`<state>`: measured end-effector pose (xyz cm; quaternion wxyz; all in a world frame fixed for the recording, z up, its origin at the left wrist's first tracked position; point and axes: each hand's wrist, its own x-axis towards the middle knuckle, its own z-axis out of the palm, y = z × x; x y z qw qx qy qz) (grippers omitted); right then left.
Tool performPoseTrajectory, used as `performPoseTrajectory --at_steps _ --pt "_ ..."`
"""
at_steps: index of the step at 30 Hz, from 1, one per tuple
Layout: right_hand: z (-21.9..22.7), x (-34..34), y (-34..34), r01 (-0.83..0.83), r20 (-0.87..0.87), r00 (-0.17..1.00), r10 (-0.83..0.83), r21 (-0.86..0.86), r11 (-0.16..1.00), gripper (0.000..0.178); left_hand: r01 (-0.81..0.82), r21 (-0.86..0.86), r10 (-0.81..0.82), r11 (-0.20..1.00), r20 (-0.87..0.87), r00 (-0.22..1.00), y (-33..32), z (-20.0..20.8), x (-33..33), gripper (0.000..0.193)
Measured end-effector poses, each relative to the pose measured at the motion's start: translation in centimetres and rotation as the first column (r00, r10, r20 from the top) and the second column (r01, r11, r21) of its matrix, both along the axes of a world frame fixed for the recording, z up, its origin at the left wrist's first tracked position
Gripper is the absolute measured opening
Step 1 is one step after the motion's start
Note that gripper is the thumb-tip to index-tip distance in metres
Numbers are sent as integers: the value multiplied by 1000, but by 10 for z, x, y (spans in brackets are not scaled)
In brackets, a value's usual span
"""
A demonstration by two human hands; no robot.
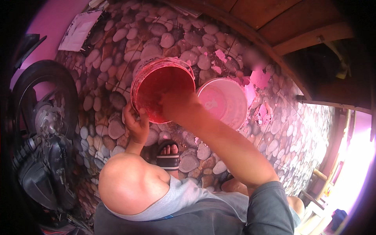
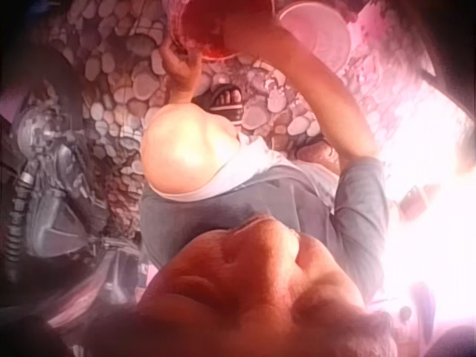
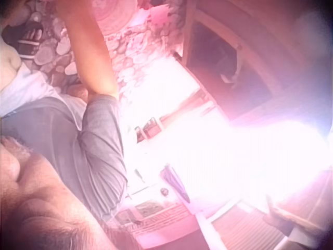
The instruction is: The person is using a scraper to mix pink paint in one bucket and then stirs red paint in another bucket while sitting on a patterned floor.
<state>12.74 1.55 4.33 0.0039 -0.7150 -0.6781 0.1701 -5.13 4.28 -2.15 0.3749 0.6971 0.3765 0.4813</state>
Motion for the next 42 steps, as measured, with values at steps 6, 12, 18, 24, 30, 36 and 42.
performPoseTrajectory --at_steps 6,12,18,24,30,36,42 --pt "85 16 -4 -116 -142 988 55 -468 876 21 -93 -26 93 995 2 996 6 -16 -15 42" --pt "69 -2 -15 -134 -187 981 55 -443 886 21 -45 28 47 999 -65 997 2 -29 -35 47" --pt "33 -34 1 -81 -200 980 -10 -445 892 24 -92 -32 92 995 12 996 0 -34 -29 48" --pt "52 -17 1 -174 -319 947 28 -441 881 27 -108 49 111 993 -49 993 -4 -31 -40 47" --pt "42 -34 13 -143 -311 950 -2 -442 885 28 -113 52 115 992 -35 993 -3 -36 -30 46" --pt "32 -27 -4 -149 -466 883 -47 -374 916 27 -134 24 134 991 -20 991 -1 -33 -40 47" --pt "14 -26 -5 6 -383 907 -174 -402 915 32 -191 -41 189 981 -51 981 2 -23 -14 38"
